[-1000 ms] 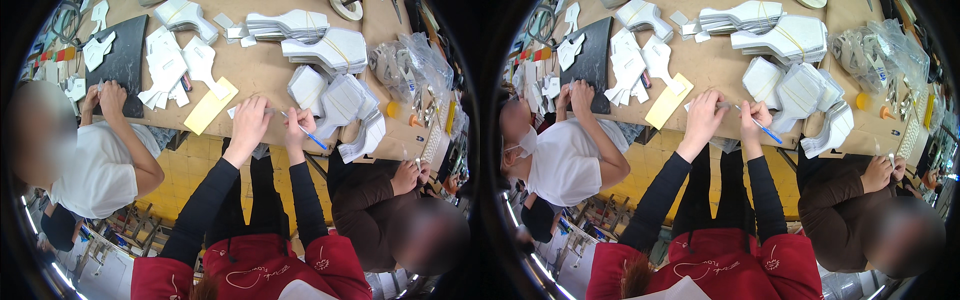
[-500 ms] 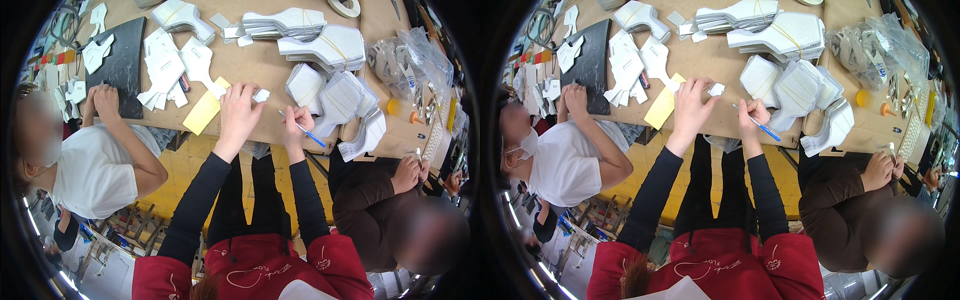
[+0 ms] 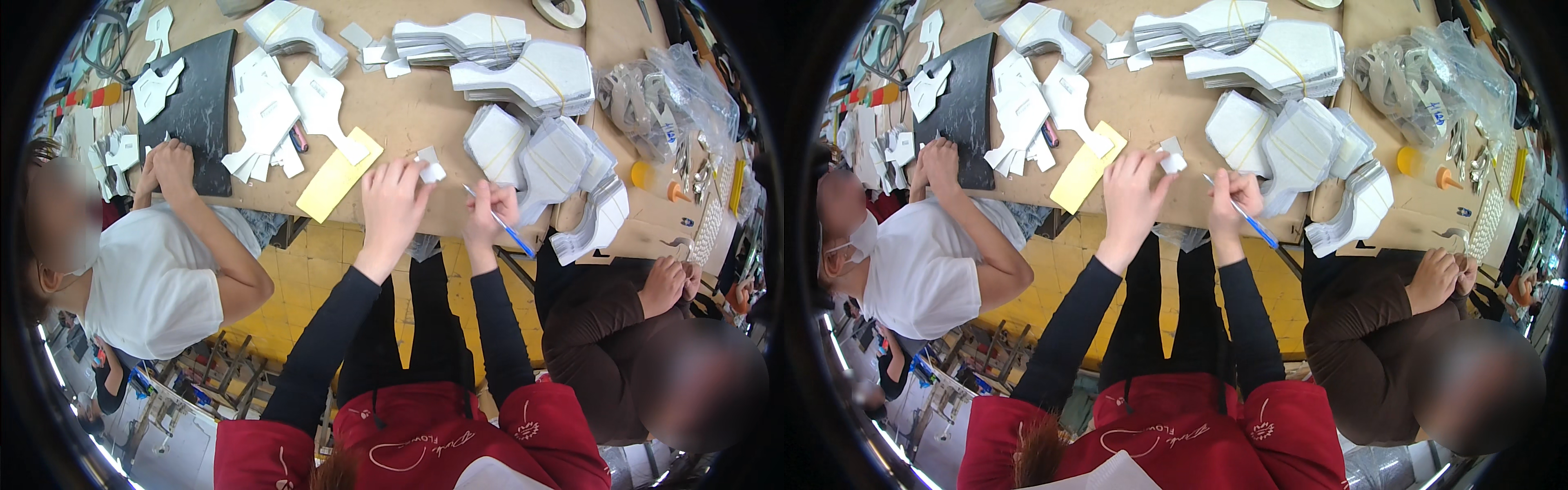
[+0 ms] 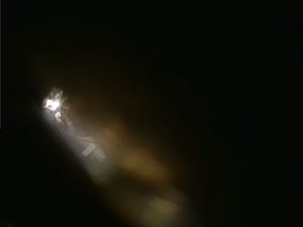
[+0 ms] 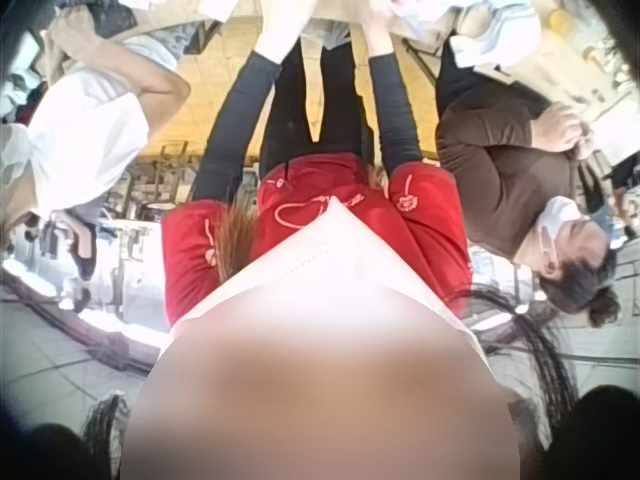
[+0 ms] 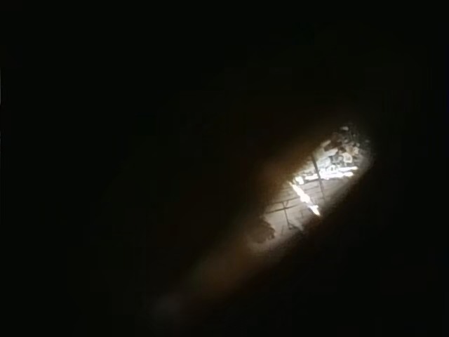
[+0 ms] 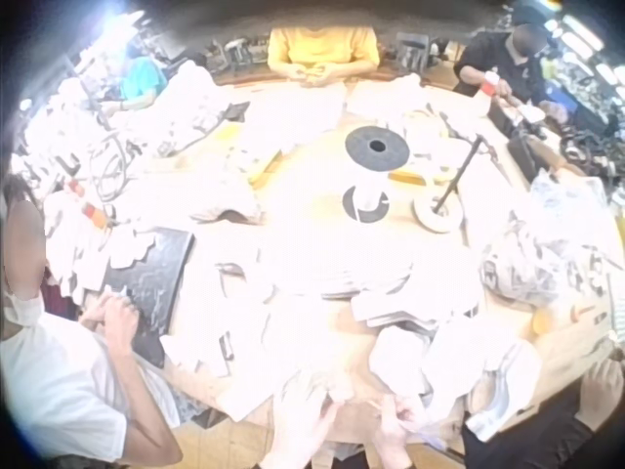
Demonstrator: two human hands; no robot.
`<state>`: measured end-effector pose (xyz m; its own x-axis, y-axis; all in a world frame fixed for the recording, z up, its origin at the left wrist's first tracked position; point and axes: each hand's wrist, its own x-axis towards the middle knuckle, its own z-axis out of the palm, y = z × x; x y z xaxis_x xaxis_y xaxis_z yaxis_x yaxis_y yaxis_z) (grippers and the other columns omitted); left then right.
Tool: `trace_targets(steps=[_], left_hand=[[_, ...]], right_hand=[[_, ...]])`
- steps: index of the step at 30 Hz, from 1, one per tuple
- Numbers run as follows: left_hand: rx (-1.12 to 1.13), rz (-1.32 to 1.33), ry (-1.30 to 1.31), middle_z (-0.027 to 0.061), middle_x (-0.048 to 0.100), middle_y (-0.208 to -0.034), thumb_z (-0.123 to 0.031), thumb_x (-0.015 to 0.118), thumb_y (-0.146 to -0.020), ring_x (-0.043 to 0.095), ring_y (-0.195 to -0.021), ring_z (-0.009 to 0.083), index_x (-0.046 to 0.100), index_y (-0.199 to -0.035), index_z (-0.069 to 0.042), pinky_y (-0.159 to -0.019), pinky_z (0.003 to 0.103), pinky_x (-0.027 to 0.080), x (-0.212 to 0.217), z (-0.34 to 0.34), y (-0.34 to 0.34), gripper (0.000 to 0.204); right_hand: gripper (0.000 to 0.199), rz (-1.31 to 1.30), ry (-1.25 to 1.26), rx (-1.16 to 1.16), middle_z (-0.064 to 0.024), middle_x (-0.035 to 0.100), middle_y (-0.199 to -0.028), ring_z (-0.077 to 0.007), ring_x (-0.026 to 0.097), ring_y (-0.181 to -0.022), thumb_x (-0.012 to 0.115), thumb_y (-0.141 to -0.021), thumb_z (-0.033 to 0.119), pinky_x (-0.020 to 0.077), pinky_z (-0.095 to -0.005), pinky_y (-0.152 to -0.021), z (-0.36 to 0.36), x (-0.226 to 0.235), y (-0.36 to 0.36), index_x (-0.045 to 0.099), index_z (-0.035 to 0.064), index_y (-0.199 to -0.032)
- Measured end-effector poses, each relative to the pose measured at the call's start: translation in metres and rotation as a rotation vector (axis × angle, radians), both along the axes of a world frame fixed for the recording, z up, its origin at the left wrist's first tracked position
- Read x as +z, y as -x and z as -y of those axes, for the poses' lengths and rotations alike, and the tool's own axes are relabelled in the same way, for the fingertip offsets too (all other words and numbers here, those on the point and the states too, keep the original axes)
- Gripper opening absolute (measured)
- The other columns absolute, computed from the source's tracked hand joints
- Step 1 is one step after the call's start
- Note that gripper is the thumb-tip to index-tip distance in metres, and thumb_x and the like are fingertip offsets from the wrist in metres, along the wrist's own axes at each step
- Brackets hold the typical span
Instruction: The person repeatedly picks up small white paper pieces, writes on them with a blue pen, and stacks them into bundles. They also handle larger white paper cutouts and rubber bands, organizing them on the table. Coworkers are visible working nearby.
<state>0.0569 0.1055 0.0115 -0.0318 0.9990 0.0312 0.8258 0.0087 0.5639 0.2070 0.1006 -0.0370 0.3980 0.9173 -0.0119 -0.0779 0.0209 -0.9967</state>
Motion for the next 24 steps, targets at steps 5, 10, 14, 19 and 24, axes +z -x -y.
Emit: trace_targets(steps=[5, 10, 14, 19, 24], left_hand=[[-0.098, 0.096, 0.1, 0.0022, 0.06, -0.1, -0.02, 0.08, -0.077, 0.057, -0.096, 0.023, 0.068, -0.109, -0.013, -0.085, 0.038, 0.039, 0.003, 0.025, -0.006, 0.035], [-0.024, 0.07, 0.096, 0.0017, 0.058, -0.103, -0.021, 0.083, -0.074, 0.054, -0.097, 0.0225, 0.07, -0.108, -0.015, -0.082, 0.038, 0.038, -0.002, 0.036, -0.002, 0.036], [0.033, 0.083, 0.151, 0.0021, 0.056, -0.099, -0.019, 0.082, -0.074, 0.053, -0.097, 0.0227, 0.07, -0.107, -0.014, -0.082, 0.037, 0.037, -0.007, 0.041, -0.003, 0.035], [0.091, 0.116, 0.162, 0.0023, 0.056, -0.1, -0.017, 0.081, -0.074, 0.053, -0.098, 0.0232, 0.07, -0.106, -0.015, -0.082, 0.038, 0.038, -0.011, 0.041, -0.008, 0.034], [0.083, 0.136, 0.125, 0.0025, 0.056, -0.1, -0.014, 0.08, -0.073, 0.053, -0.098, 0.0236, 0.071, -0.104, -0.015, -0.082, 0.038, 0.038, -0.012, 0.04, -0.008, 0.033]], right_hand=[[0.035, -0.075, 0.022, 0.048, -0.0055, 0.056, -0.061, -0.0081, 0.049, -0.051, 0.068, -0.092, -0.003, 0.0381, -0.0226, -0.048, 0.015, 0.021, -0.004, 0.041, 0.0085, -0.074], [0.045, 0.101, 0.073, 0.194, -0.0002, 0.052, -0.058, -0.0047, 0.039, -0.052, 0.073, -0.085, -0.007, 0.035, -0.0238, -0.049, 0.012, 0.007, 0.009, 0.037, 0.0069, -0.064], [0.04, 0.371, -0.014, 0.278, -0.0055, 0.046, -0.052, -0.0104, 0.042, -0.043, 0.072, -0.082, -0.007, 0.0345, -0.0282, -0.044, 0.01, -0.003, 0.012, 0.04, 0.0038, -0.061], [0.039, 0.455, 0.003, 0.286, -0.0069, 0.041, -0.05, -0.0132, 0.039, -0.042, 0.07, -0.082, -0.007, 0.033, -0.0298, -0.043, 0.011, -0.003, 0.012, 0.039, 0.0031, -0.06], [0.04, 0.496, -0.011, 0.242, -0.0044, 0.046, -0.051, -0.01, 0.038, -0.043, 0.072, -0.083, -0.006, 0.0336, -0.0278, -0.044, 0.01, -0.005, 0.016, 0.039, 0.0028, -0.062]])
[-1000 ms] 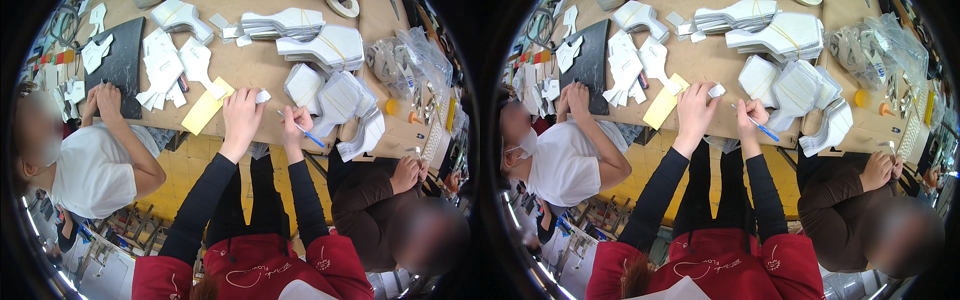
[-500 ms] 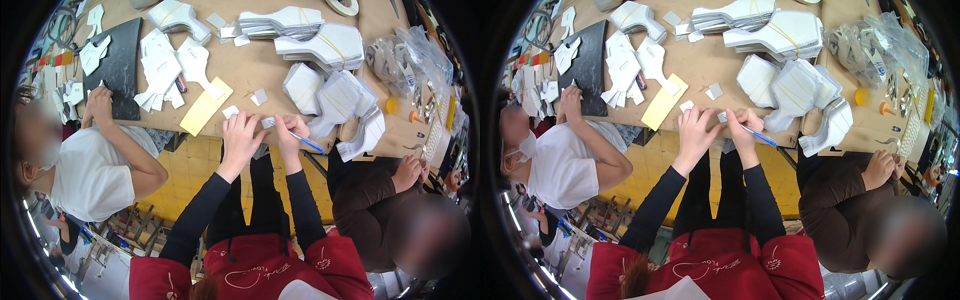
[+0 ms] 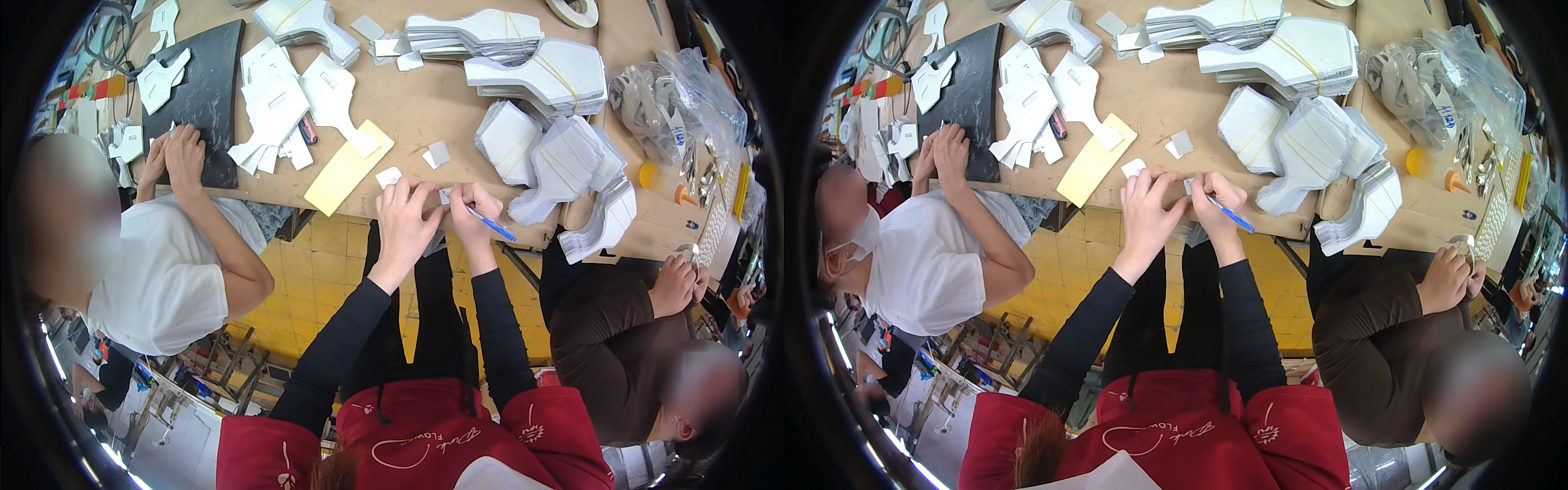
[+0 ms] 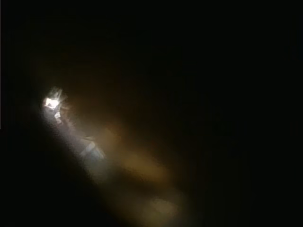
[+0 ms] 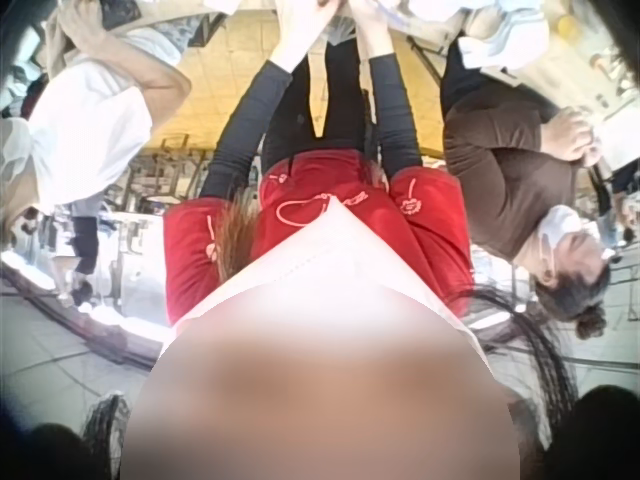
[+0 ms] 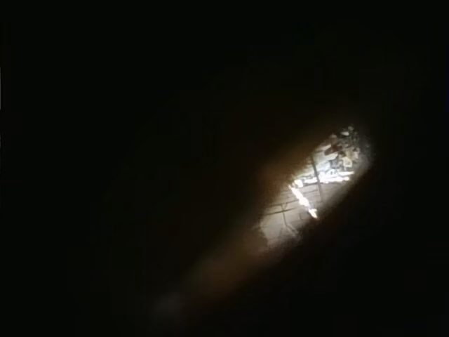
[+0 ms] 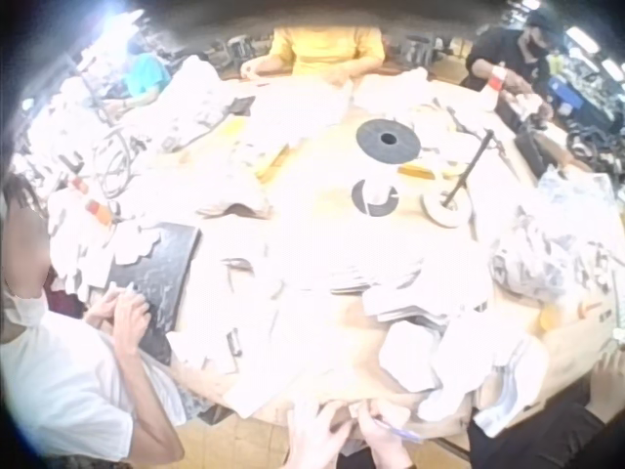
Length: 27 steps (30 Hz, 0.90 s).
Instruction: The person repeatedly picks up small white paper pieces, writes on them with a blue pen, and stacks them into bundles. They also handle larger white paper cutouts and rubber bands, organizing them on the table. Coworkers are visible working nearby.
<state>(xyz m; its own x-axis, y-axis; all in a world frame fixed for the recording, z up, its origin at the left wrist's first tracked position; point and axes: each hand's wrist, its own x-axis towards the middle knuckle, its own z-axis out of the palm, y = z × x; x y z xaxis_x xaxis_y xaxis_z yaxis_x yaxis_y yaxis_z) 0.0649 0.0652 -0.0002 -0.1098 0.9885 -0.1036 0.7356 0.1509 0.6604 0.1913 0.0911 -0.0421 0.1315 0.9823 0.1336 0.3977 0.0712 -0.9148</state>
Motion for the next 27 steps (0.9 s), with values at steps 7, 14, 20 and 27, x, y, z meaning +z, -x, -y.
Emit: trace_targets(steps=[7, 14, 20, 27], left_hand=[[0.017, -0.009, 0.002, 0.002, 0.057, -0.1, -0.014, 0.08, -0.073, 0.054, -0.096, 0.0235, 0.072, -0.099, -0.015, -0.081, 0.038, 0.039, -0.0035, -0.0016, -0.0023, 0.028], [0.028, -0.024, 0.003, 0.0011, 0.056, -0.099, -0.014, 0.081, -0.072, 0.053, -0.095, 0.023, 0.072, -0.099, -0.016, -0.081, 0.037, 0.038, -0.002, -0.0032, -0.003, 0.028], [0.029, -0.03, -0.001, 0.0004, 0.057, -0.1, -0.015, 0.081, -0.072, 0.053, -0.095, 0.0227, 0.072, -0.098, -0.015, -0.081, 0.037, 0.038, -0.0014, -0.0033, -0.0042, 0.028], [0.029, -0.035, 0.01, 0.0001, 0.057, -0.099, -0.014, 0.081, -0.072, 0.053, -0.095, 0.0225, 0.072, -0.098, -0.015, -0.08, 0.037, 0.038, 0.0012, -0.0043, -0.0041, 0.027]], right_hand=[[0.039, 0.03, -0.024, 0.027, -0.0097, 0.04, -0.053, -0.0214, 0.039, -0.044, 0.069, -0.079, -0.01, 0.0333, -0.034, -0.044, 0.0018, -0.0007, -0.0001, 0.038, 0.0027, -0.061], [0.038, 0.054, -0.04, 0.049, -0.0099, 0.041, -0.052, -0.0226, 0.041, -0.043, 0.07, -0.078, -0.01, 0.0338, -0.0344, -0.044, 0.0, 0.0011, -0.001, 0.038, 0.0032, -0.061], [0.039, 0.0, -0.017, -0.018, -0.009, 0.042, -0.053, -0.0191, 0.038, -0.043, 0.07, -0.081, -0.008, 0.0333, -0.0322, -0.044, 0.0016, -0.0005, 0.0011, 0.038, 0.0033, -0.063], [0.039, 0.041, -0.052, 0.032, -0.0087, 0.04, -0.053, -0.0181, 0.035, -0.044, 0.069, -0.081, -0.009, 0.0317, -0.0318, -0.044, 0.0006, -0.0014, -0.0027, 0.037, 0.0034, -0.063]])
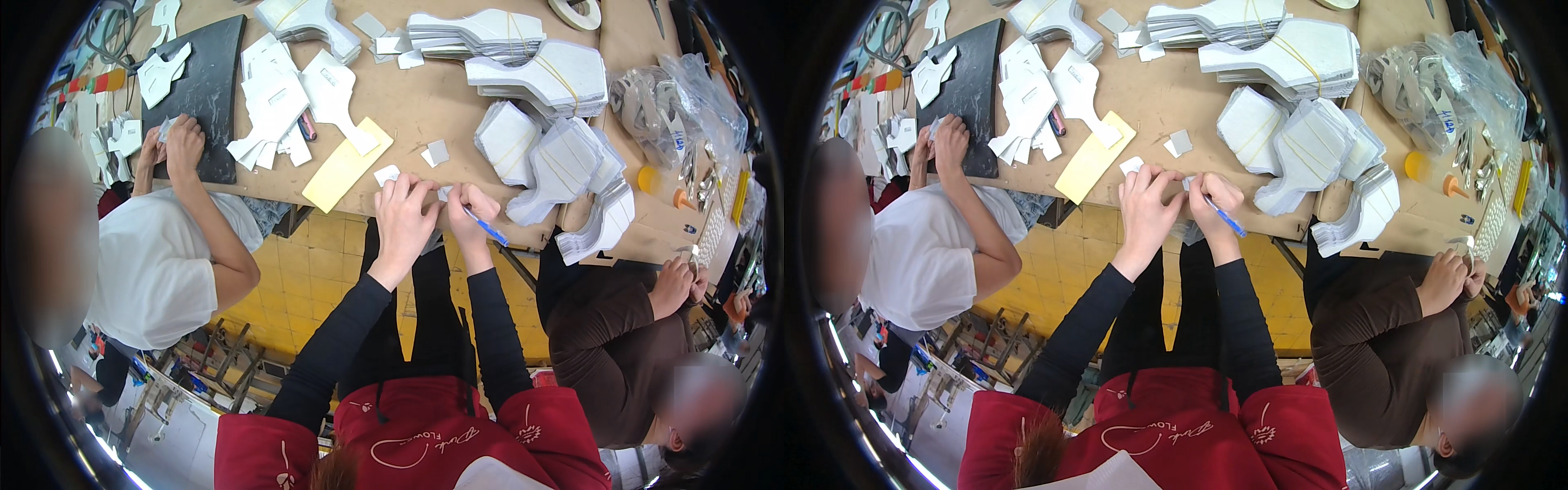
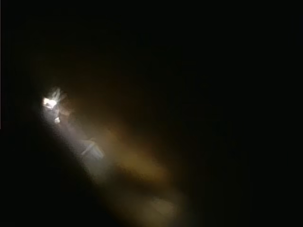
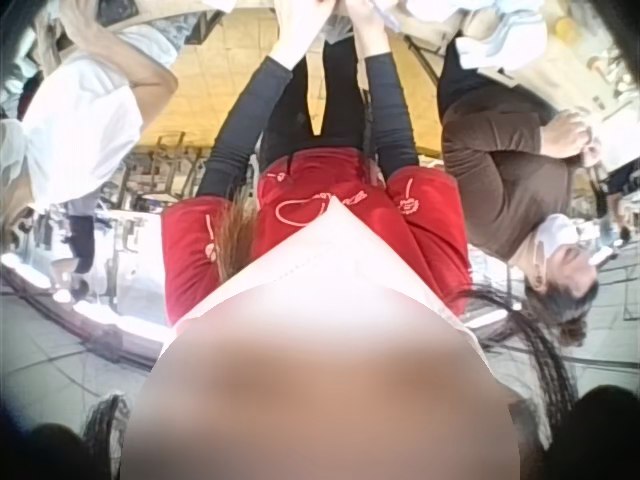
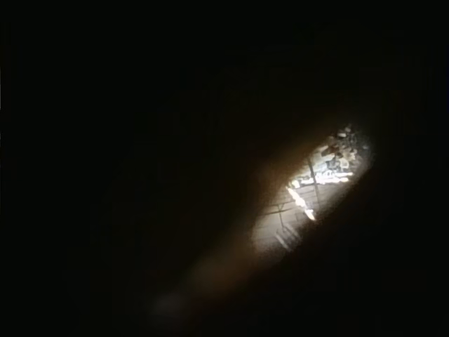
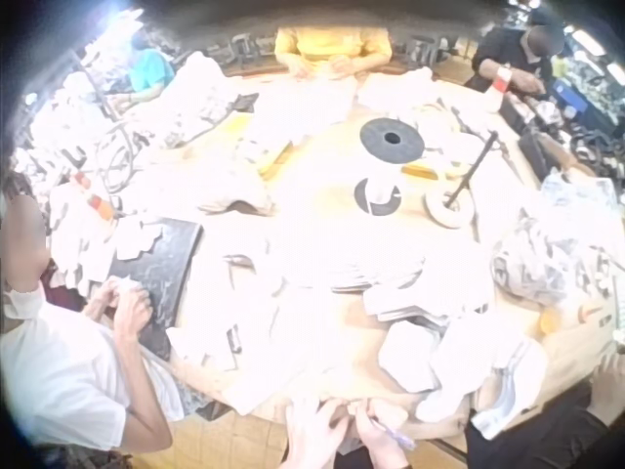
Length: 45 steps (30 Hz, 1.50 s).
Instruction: The person repeatedly picks up small white paper pieces, writes on them with a blue pen, and stacks them into bundles. They also handle larger white paper cutouts and rubber bands, organizing them on the table. Coworkers are visible working nearby.
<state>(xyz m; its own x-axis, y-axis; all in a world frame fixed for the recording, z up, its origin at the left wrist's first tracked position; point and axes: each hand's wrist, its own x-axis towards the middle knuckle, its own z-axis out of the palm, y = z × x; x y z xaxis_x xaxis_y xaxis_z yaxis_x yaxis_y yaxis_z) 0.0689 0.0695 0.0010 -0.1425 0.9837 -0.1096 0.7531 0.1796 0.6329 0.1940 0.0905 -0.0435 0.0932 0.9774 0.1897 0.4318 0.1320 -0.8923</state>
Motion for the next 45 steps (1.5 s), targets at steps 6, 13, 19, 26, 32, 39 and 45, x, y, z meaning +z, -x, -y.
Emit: trace_targets(steps=[6, 13, 19, 26, 32, 39, 45], left_hand=[[-0.011, -0.006, -0.009, 0.0025, 0.057, -0.098, -0.013, 0.08, -0.073, 0.054, -0.094, 0.0239, 0.072, -0.098, -0.013, -0.08, 0.039, 0.039, 0.003, 0.0, -0.001, 0.027], [-0.005, -0.019, -0.032, -0.0004, 0.058, -0.096, -0.016, 0.083, -0.072, 0.054, -0.093, 0.0221, 0.072, -0.097, -0.015, -0.078, 0.038, 0.039, 0.0, 0.0, -0.002, 0.026], [-0.024, -0.022, -0.02, 0.0028, 0.057, -0.098, -0.014, 0.081, -0.073, 0.055, -0.094, 0.0237, 0.072, -0.099, -0.012, -0.08, 0.039, 0.039, 0.001, 0.0, -0.002, 0.027], [-0.032, -0.06, -0.027, -0.0001, 0.058, -0.097, -0.017, 0.083, -0.072, 0.054, -0.093, 0.0225, 0.072, -0.096, -0.014, -0.078, 0.038, 0.039, 0.003, -0.003, -0.002, 0.027], [-0.045, -0.058, -0.023, 0.0006, 0.057, -0.097, -0.017, 0.083, -0.073, 0.054, -0.092, 0.0229, 0.072, -0.097, -0.014, -0.078, 0.038, 0.038, 0.002, -0.001, -0.002, 0.027], [-0.075, -0.068, 0.005, 0.002, 0.057, -0.099, -0.017, 0.081, -0.075, 0.054, -0.094, 0.024, 0.071, -0.1, -0.014, -0.078, 0.038, 0.038, 0.006, -0.002, 0.0, 0.027], [-0.033, -0.163, 0.063, 0.0057, 0.056, -0.102, -0.01, 0.073, -0.076, 0.052, -0.098, 0.0271, 0.066, -0.109, -0.012, -0.083, 0.041, 0.039, 0.024, -0.001, 0.022, 0.033]], right_hand=[[0.038, -0.009, 0.019, -0.047, -0.0087, 0.041, -0.052, -0.0173, 0.038, -0.042, 0.068, -0.08, -0.009, 0.0317, -0.0319, -0.043, 0.002, 0.001, 0.001, 0.038, 0.0035, -0.062], [0.039, -0.071, 0.068, -0.039, -0.007, 0.041, -0.049, -0.0149, 0.037, -0.04, 0.072, -0.081, -0.006, 0.0307, -0.0305, -0.043, 0.003, 0.003, -0.015, 0.039, 0.0042, -0.062], [0.04, 0.022, 0.072, 0.049, -0.0046, 0.046, -0.053, -0.0089, 0.036, -0.046, 0.072, -0.083, -0.006, 0.0313, -0.0266, -0.045, 0.003, 0.003, -0.016, 0.038, 0.0036, -0.064], [0.038, -0.002, 0.062, -0.046, -0.0084, 0.041, -0.052, -0.0183, 0.038, -0.042, 0.07, -0.078, -0.008, 0.0318, -0.0316, -0.043, 0.001, 0.003, -0.014, 0.037, 0.0041, -0.062], [0.041, 0.0, 0.009, -0.042, -0.0068, 0.038, -0.051, -0.0128, 0.032, -0.044, 0.068, -0.08, -0.01, 0.0287, -0.0288, -0.044, 0.001, 0.002, -0.015, 0.033, 0.0038, -0.063], [0.041, -0.1, 0.036, -0.073, -0.0046, 0.04, -0.052, -0.0107, 0.034, -0.046, 0.067, -0.082, -0.01, 0.0281, -0.0296, -0.045, 0.003, 0.001, -0.021, 0.034, 0.0042, -0.063], [0.04, -0.439, 0.181, -0.12, 0.0005, 0.044, -0.056, -0.0045, 0.037, -0.05, 0.063, -0.092, -0.006, 0.0298, -0.0235, -0.048, 0.009, -0.009, -0.029, 0.034, 0.0086, -0.069]])
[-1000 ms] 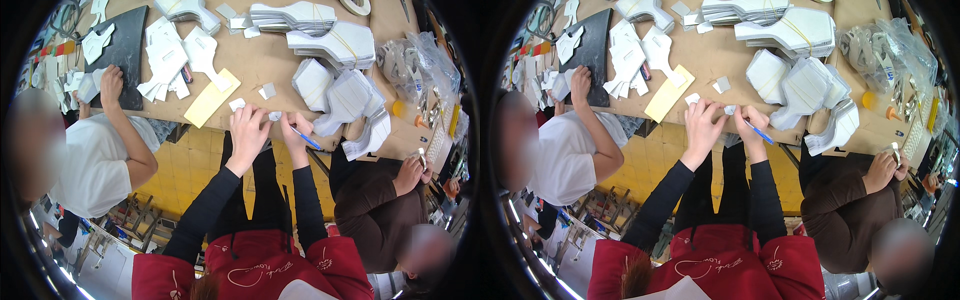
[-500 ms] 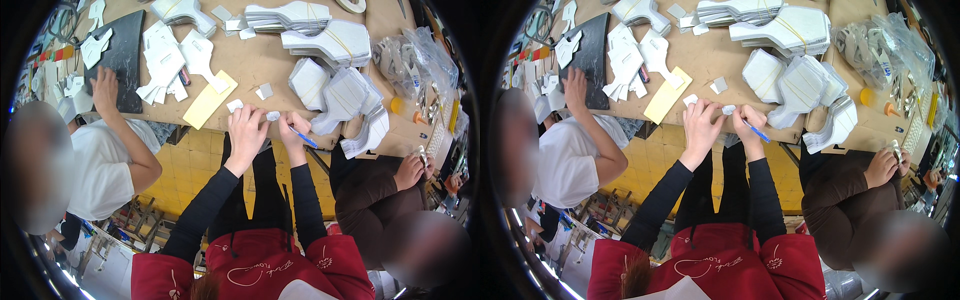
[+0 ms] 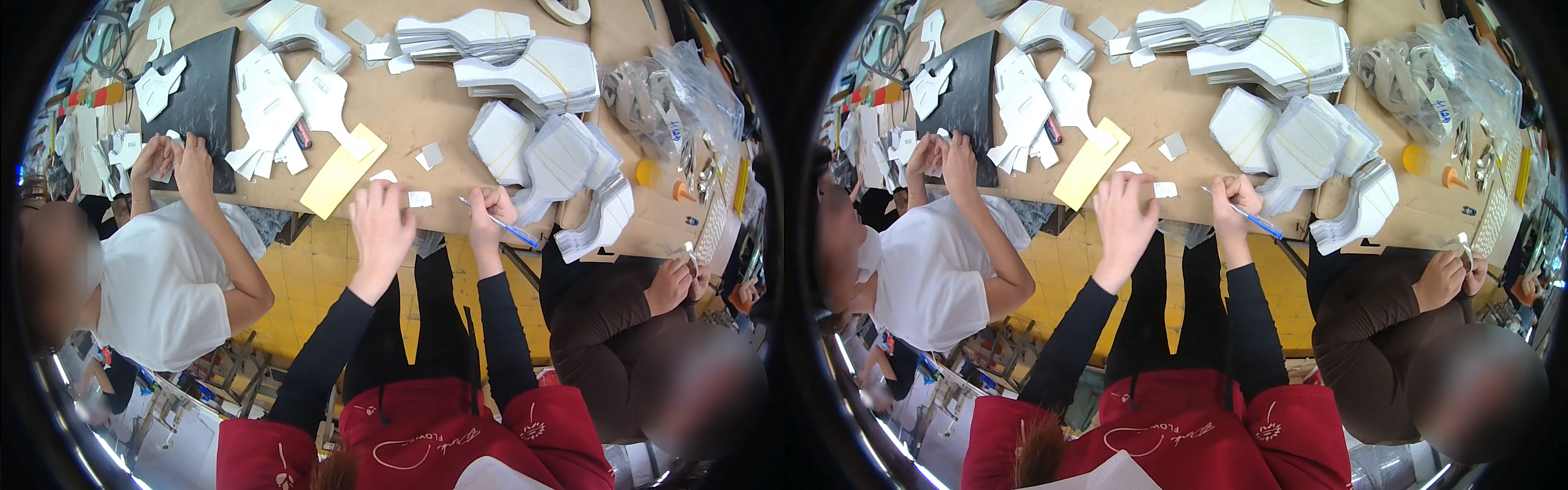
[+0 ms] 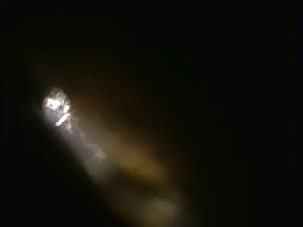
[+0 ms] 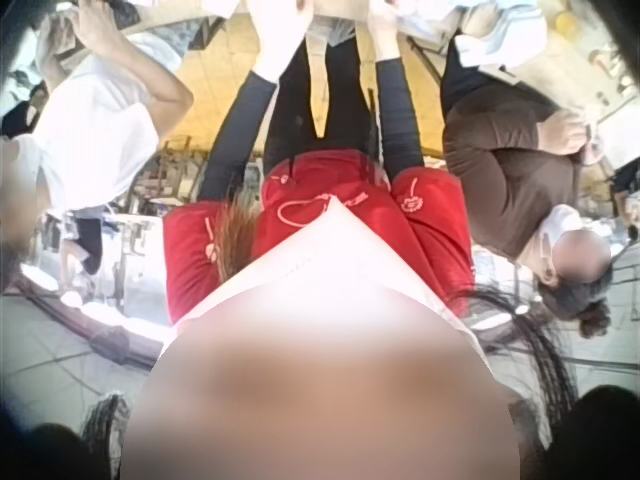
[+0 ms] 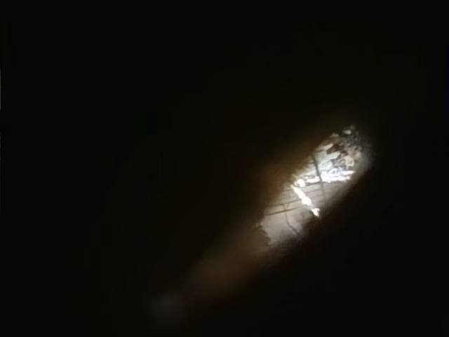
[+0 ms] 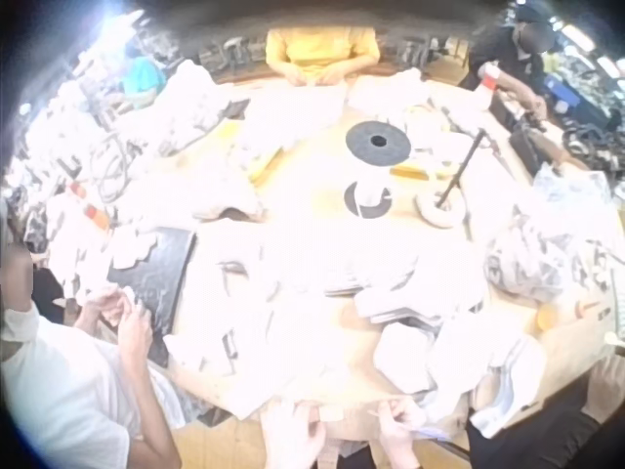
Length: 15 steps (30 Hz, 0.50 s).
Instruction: The person repeatedly picks up small white paper pieces, writes on them with a blue pen, and stacks them into bundles. They also handle larger white paper cutouts and rubber bands, organizing them on the table. Coworkers are visible working nearby.
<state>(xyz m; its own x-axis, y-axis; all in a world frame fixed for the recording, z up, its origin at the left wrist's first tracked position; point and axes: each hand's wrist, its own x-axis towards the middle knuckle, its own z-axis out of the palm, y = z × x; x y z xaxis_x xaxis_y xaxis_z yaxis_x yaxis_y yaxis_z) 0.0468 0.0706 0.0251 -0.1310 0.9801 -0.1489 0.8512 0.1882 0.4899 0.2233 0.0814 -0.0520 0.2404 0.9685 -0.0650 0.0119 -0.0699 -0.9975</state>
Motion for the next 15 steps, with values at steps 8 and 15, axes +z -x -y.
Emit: trace_targets(steps=[8, 15], left_hand=[[-0.019, 0.151, -0.134, 0.0065, 0.059, -0.106, -0.014, 0.077, -0.077, 0.054, -0.1, 0.0288, 0.065, -0.109, -0.01, -0.088, 0.04, 0.042, -0.009, -0.056, -0.013, 0.034], [-0.014, 0.368, 0.004, 0.0078, 0.062, -0.095, -0.001, 0.07, -0.081, 0.06, -0.095, 0.0282, 0.065, -0.094, -0.005, -0.086, 0.04, 0.045, -0.009, -0.066, -0.016, 0.015]], right_hand=[[0.039, 0.002, 0.0, -0.008, 0.001, 0.044, -0.057, -0.0042, 0.037, -0.051, 0.063, -0.092, -0.008, 0.0297, -0.0227, -0.049, 0.001, 0.001, 0.003, 0.035, 0.0084, -0.069], [0.041, -0.04, -0.001, -0.047, 0.0027, 0.042, -0.056, -0.0041, 0.032, -0.054, 0.066, -0.089, -0.009, 0.0262, -0.0243, -0.049, 0.001, 0.001, 0.005, 0.035, 0.0062, -0.067]])
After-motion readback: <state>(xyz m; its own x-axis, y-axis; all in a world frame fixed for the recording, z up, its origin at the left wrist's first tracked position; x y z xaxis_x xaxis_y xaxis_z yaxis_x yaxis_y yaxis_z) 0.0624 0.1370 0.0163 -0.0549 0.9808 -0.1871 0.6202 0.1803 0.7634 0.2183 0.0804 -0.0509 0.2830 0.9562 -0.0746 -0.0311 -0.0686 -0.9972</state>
